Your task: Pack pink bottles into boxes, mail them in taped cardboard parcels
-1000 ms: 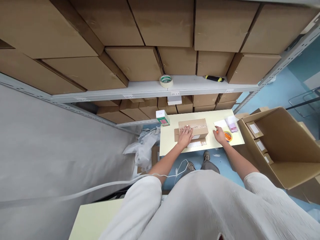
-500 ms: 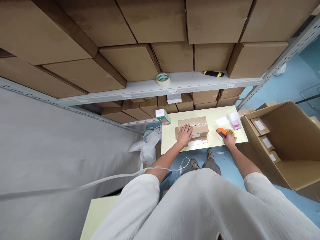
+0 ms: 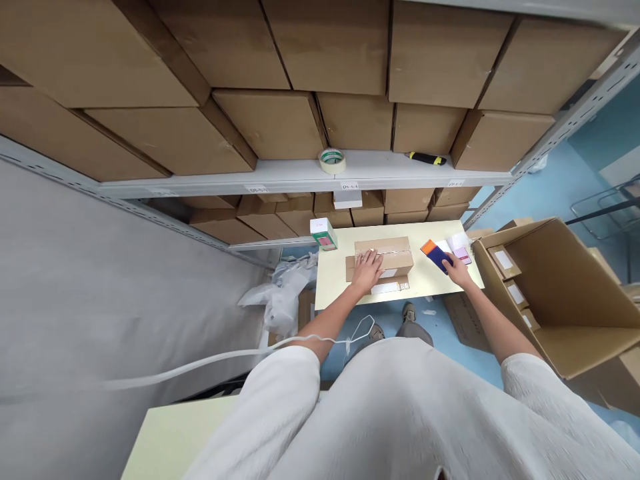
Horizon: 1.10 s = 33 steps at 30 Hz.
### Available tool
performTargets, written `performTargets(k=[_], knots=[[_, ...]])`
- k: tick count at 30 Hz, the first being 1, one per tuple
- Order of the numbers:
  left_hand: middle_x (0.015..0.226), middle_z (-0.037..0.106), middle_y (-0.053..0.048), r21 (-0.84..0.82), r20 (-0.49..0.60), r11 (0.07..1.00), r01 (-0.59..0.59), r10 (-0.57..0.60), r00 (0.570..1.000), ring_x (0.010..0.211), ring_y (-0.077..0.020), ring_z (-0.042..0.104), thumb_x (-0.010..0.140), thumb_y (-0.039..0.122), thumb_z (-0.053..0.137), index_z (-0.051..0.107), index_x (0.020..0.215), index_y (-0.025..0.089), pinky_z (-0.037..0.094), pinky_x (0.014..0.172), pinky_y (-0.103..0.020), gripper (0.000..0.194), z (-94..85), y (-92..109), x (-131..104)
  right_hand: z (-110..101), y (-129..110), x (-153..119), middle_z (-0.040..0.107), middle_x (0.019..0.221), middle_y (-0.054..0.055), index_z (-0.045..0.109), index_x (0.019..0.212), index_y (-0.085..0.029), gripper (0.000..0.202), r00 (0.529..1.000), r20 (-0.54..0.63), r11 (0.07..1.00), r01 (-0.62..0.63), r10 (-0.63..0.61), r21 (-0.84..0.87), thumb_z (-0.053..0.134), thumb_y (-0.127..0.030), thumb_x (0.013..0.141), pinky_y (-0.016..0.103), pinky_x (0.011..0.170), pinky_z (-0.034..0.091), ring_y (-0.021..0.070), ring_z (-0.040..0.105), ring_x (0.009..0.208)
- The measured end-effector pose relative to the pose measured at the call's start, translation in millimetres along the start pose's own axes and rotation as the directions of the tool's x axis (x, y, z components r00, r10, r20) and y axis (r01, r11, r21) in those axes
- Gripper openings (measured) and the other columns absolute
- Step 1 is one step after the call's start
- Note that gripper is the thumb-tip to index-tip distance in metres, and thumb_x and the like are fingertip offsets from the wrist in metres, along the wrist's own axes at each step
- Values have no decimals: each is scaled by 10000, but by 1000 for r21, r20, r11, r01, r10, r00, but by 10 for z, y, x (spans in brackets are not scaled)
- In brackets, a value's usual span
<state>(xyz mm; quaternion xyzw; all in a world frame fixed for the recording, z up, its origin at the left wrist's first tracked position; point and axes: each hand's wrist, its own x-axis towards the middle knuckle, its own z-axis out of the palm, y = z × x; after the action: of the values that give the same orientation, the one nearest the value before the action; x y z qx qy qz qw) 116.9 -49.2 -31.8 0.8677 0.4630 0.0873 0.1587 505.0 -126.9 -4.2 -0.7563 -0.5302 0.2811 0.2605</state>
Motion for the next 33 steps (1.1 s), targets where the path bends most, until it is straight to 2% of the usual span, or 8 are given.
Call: performTargets(k=[5, 9, 12, 16, 19, 23, 30, 33], knots=[[1756, 434, -158, -17, 0, 1000, -15, 15, 1000, 1653, -364, 338, 1078, 386, 518, 540, 1635, 219, 223, 1360, -604, 583, -43, 9, 5, -134, -651, 358, 788, 1291, 96, 747, 1353, -243, 690, 953, 225, 920, 108, -204, 377, 705, -719, 855, 531, 1126, 501, 362, 672, 1233], [1750, 443, -159, -29, 8, 999, -35, 35, 999, 1644, -357, 361, 1059, 356, 538, 551, 1619, 210, 235, 1359, -597, 579, -105, -9, 14, 51, -1180, 578, 791, 1311, 70, 779, 1327, -261, 652, 908, 333, 885, 80, -255, 458, 792, -656, 808, 539, 1180, 460, 353, 668, 1252], [1745, 453, -150, -41, 9, 998, -44, 44, 999, 1644, -347, 362, 1050, 360, 554, 566, 1597, 215, 247, 1359, -581, 567, -133, -33, 24, 225, -1436, 676, 796, 1294, 75, 809, 1264, -255, 584, 884, 382, 880, 66, -271, 471, 821, -575, 775, 535, 1194, 437, 359, 652, 1281], [1741, 456, -145, -62, 20, 997, -40, 41, 999, 1638, -345, 371, 1034, 349, 581, 573, 1583, 234, 250, 1355, -600, 561, -127, -57, 30, 334, -1562, 729, 803, 1209, 69, 784, 1175, -245, 501, 847, 451, 890, 56, -283, 453, 816, -485, 737, 489, 1135, 471, 327, 671, 1194], [1728, 473, -149, -81, 3, 996, -36, 36, 999, 1637, -339, 378, 1024, 332, 600, 578, 1576, 243, 243, 1357, -600, 560, -112, -66, 27, 315, -1575, 741, 771, 1037, 33, 656, 1192, -260, 497, 835, 469, 901, 71, -289, 429, 771, -491, 768, 427, 964, 535, 272, 679, 1021], [1737, 458, -159, -92, 5, 995, -33, 34, 999, 1643, -349, 368, 1030, 331, 592, 591, 1562, 227, 239, 1357, -603, 542, -114, -69, 20, 269, -1619, 743, 649, 895, -22, 483, 1106, -287, 412, 809, 501, 929, 140, -307, 343, 689, -499, 820, 344, 794, 516, 226, 621, 874], [1690, 513, -156, -83, -6, 996, -39, 39, 999, 1620, -353, 396, 1025, 346, 611, 617, 1534, 238, 270, 1347, -589, 520, -139, -47, 23, 294, -1758, 659, 592, 922, -1, 463, 1001, -271, 224, 789, 454, 910, 361, -415, 205, 562, -439, 890, 325, 781, 479, 205, 535, 858], [1660, 541, -156, -81, -16, 996, -47, 46, 999, 1611, -355, 406, 1022, 337, 617, 618, 1534, 237, 282, 1343, -591, 522, -146, -44, 21, 291, -1789, 622, 623, 925, -12, 467, 1004, -274, 280, 796, 446, 903, 425, -409, 68, 617, -476, 882, 315, 787, 451, 204, 525, 858]])
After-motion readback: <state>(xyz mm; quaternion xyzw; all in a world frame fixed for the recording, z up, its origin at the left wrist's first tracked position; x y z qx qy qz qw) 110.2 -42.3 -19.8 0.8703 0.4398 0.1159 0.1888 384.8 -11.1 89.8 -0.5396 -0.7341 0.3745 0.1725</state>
